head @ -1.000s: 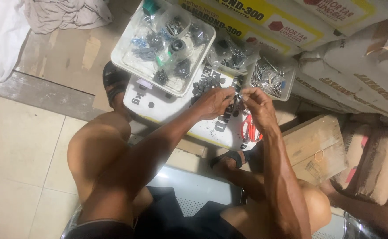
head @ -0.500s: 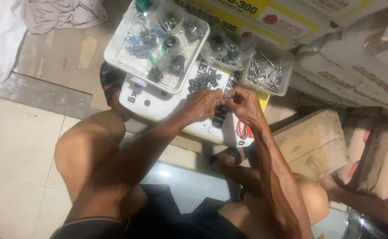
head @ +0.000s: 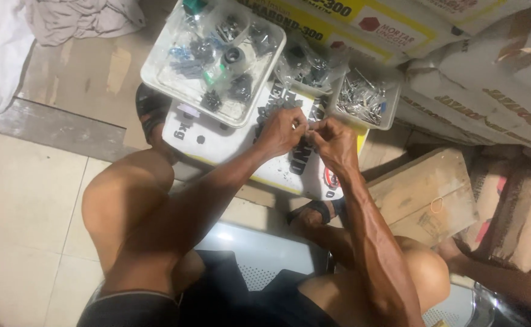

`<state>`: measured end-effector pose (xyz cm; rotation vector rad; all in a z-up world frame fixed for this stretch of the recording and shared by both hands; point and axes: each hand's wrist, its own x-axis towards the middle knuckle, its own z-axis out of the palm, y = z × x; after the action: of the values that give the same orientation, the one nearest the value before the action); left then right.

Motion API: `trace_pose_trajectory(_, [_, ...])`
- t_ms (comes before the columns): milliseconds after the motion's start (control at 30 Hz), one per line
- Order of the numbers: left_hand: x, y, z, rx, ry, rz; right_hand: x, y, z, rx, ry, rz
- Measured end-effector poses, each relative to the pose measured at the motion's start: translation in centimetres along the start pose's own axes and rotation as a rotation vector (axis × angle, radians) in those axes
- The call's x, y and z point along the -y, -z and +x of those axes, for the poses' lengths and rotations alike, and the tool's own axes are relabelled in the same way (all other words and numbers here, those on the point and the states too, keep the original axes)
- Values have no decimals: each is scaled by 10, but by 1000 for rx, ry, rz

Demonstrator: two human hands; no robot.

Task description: Sorting and transferring small black hardware fasteners from a pile into a plastic storage tray.

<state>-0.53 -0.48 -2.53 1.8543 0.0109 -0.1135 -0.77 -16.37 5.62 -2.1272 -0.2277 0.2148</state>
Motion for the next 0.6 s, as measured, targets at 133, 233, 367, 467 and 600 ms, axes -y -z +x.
trace_pose_trajectory(133, [-26, 20, -10, 69, 30, 122, -26, -4, 2, 57, 19, -133])
trace_pose_trajectory(233, [-29, 16, -8, 107, 86, 247, -41, -4, 4, 147, 32, -242])
trace_pose_trajectory(367, [4, -4, 3, 123, 65, 394, -12, 2, -1, 233, -43, -287])
trace_pose_trajectory(467, [24, -10, 0, 96, 156, 423, -14, 4, -10, 244, -82, -342])
trace_pose_trajectory(600, [21, 9, 0, 73, 200, 424, -56, -1, -7, 197, -58, -510])
